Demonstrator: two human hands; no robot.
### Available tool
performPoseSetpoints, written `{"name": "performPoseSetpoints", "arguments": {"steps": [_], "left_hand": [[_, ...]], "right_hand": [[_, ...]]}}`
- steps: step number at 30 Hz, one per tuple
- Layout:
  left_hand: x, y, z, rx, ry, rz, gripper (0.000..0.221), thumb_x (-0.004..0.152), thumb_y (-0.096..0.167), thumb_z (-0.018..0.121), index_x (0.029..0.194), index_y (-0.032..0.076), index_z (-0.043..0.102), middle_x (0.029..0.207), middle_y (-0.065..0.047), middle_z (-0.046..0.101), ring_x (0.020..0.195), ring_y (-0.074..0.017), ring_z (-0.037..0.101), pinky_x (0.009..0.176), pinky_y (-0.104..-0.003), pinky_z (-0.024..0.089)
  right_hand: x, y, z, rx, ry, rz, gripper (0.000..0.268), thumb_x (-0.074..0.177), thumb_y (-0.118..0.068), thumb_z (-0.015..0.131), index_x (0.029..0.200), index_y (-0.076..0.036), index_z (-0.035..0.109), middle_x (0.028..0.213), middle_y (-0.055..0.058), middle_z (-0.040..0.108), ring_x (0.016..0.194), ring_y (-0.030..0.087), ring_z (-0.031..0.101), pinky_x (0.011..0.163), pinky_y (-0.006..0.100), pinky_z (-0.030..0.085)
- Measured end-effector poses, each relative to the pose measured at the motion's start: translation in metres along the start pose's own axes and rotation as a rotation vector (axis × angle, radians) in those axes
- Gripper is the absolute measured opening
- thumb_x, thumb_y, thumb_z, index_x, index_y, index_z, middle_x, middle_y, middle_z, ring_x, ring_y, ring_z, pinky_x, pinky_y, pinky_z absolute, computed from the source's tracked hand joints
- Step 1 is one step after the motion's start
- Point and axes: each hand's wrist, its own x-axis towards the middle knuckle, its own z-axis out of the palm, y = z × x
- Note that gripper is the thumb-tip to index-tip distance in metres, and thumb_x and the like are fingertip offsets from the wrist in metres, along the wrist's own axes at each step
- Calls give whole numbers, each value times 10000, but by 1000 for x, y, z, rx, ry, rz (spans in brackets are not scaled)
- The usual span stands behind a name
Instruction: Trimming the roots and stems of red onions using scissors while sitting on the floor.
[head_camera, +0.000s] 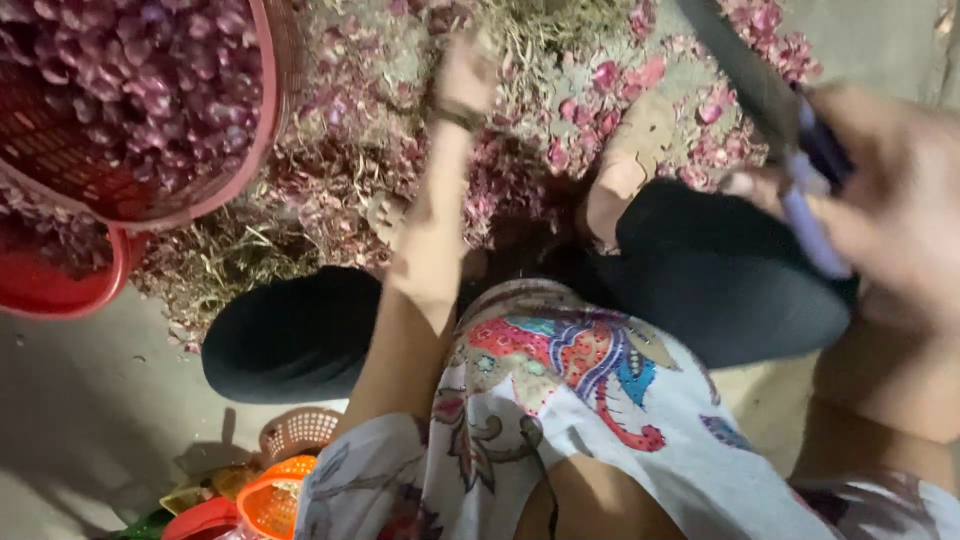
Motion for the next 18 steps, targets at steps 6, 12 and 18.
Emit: {"name": "performPoseSetpoints", "arguments": {"steps": [6, 12, 18], "left_hand": [[-17, 34, 77, -736, -212, -548, 767, 894, 587, 397, 1558, 213, 311, 1627, -138, 355, 401, 0, 256, 318, -180, 227], [0, -8, 52, -79, -243, 252, 374, 988, 139, 610, 1323, 306, 603, 1353, 47, 669, 536, -20, 517, 450, -158, 488], [56, -29, 25, 138, 302, 421, 343, 877, 109, 636, 1191, 248, 642, 1003, -28, 637, 809, -239, 666, 718, -355, 569]], "right_hand": [[124, 129, 107, -191, -246, 23, 322, 1038, -345, 768, 1115, -37, 709, 791, 82, 662, 632, 209, 615, 563, 348, 455], [147, 253, 219, 27, -213, 292, 369, 1032, -394, 713, 979, -29, 686, 824, 128, 685, 721, 267, 682, 700, 402, 562], [122, 273, 233, 130, -149, 337, 366, 1020, -389, 750, 944, -35, 697, 896, 114, 636, 813, 236, 630, 794, 412, 537]]}}
